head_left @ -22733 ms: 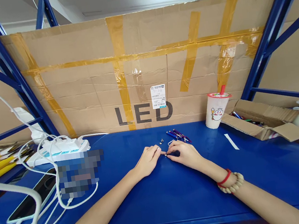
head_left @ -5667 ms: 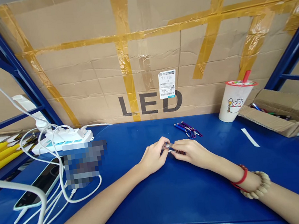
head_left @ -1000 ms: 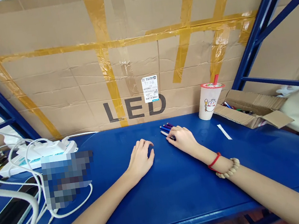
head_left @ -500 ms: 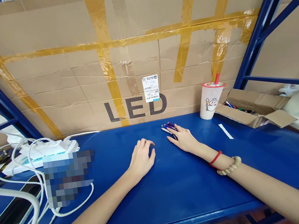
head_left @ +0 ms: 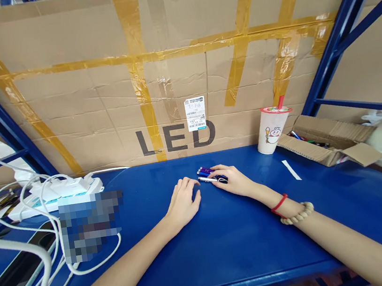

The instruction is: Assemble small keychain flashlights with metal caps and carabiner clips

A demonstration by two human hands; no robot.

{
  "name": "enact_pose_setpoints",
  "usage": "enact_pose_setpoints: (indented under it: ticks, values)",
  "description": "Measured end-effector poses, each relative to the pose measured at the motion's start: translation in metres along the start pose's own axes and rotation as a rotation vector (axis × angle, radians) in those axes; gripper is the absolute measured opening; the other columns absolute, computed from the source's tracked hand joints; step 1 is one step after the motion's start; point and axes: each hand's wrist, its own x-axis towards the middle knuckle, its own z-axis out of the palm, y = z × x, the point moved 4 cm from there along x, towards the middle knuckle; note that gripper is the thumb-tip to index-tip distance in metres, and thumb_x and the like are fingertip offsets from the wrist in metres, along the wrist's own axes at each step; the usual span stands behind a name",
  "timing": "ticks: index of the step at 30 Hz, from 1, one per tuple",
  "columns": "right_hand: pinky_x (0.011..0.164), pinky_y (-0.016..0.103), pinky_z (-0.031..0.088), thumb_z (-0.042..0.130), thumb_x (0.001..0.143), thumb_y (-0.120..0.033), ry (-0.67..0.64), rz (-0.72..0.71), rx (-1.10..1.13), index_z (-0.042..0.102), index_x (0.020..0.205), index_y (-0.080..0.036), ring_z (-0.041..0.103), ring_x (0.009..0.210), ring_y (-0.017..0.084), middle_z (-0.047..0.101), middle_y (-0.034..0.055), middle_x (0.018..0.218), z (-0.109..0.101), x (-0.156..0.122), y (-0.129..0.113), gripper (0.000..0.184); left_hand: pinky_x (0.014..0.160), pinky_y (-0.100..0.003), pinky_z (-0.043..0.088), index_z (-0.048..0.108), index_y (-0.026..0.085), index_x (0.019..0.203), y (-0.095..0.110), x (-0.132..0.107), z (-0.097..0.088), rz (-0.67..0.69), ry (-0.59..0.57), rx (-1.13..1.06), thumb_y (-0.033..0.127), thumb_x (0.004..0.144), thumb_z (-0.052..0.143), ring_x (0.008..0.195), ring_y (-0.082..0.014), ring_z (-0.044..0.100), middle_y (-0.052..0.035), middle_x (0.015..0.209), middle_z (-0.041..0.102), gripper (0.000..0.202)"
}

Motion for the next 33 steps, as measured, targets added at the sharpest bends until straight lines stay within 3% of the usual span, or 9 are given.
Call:
enact_pose_setpoints:
  ticks: [7,12,18,24,29,33]
  values:
    - [0.097,0.037,0.035,0.053,0.084,-0.033,-0.059,-0.185,0.161,0.064,0.097,-0.024,0.049,0.114,0.020,0.058,0.0049,0.117,0.005,-0.005,-0.025,0.019,0.091,-0.037,0.038,0.049,0.020,0.111,0.002,0.000,-0.001,0.044,0.006,-0.016,0.022,0.090,0.036,0.111,-0.0199,0.044,-0.0058,0.120,0.051,0.025]
    - [0.099,0.036,0.033,0.050,0.086,-0.029,-0.095,-0.253,0.223,0.063,0.101,-0.023,0.049,0.114,0.018,0.061,0.0050,0.113,0.008,-0.006,-0.032,0.020,0.101,-0.041,0.030,0.045,0.019,0.123,0.001,-0.001,0.004,0.026,-0.068,0.002,0.025,0.092,0.034,0.126,-0.0218,0.033,-0.0067,0.134,0.043,0.034]
    - [0.095,0.036,0.037,0.052,0.085,-0.033,-0.042,-0.215,0.186,0.064,0.099,-0.024,0.052,0.110,0.019,0.060,0.0059,0.113,0.007,-0.005,-0.031,0.020,0.095,-0.037,0.036,0.048,0.018,0.120,0.000,0.000,0.006,0.042,-0.070,-0.022,0.025,0.092,0.033,0.113,-0.0190,0.048,-0.0070,0.122,0.054,0.032]
    - [0.083,0.034,0.041,0.055,0.082,-0.041,0.031,-0.158,0.081,0.064,0.092,-0.023,0.056,0.096,0.018,0.061,0.0055,0.103,0.003,-0.004,-0.028,0.023,0.094,-0.037,0.036,0.049,0.021,0.121,0.001,0.000,0.005,0.062,-0.051,0.017,0.026,0.092,0.036,0.110,-0.0186,0.049,-0.0049,0.122,0.054,0.032]
    - [0.078,0.033,0.041,0.054,0.083,-0.032,0.049,-0.088,0.011,0.064,0.088,-0.023,0.056,0.091,0.018,0.063,0.0041,0.097,0.003,-0.003,-0.022,0.014,0.090,-0.035,0.037,0.055,0.025,0.116,0.002,-0.001,0.004,0.070,-0.044,0.052,0.024,0.093,0.034,0.105,-0.0181,0.049,-0.0014,0.122,0.055,0.031]
    - [0.081,0.034,0.043,0.047,0.085,-0.025,0.046,-0.085,0.043,0.063,0.091,-0.023,0.056,0.090,0.017,0.063,0.0039,0.097,0.007,-0.002,-0.013,0.017,0.086,-0.036,0.037,0.061,0.027,0.109,0.003,-0.001,0.003,0.054,-0.022,0.094,0.026,0.093,0.034,0.101,-0.0191,0.051,-0.0013,0.119,0.056,0.032]
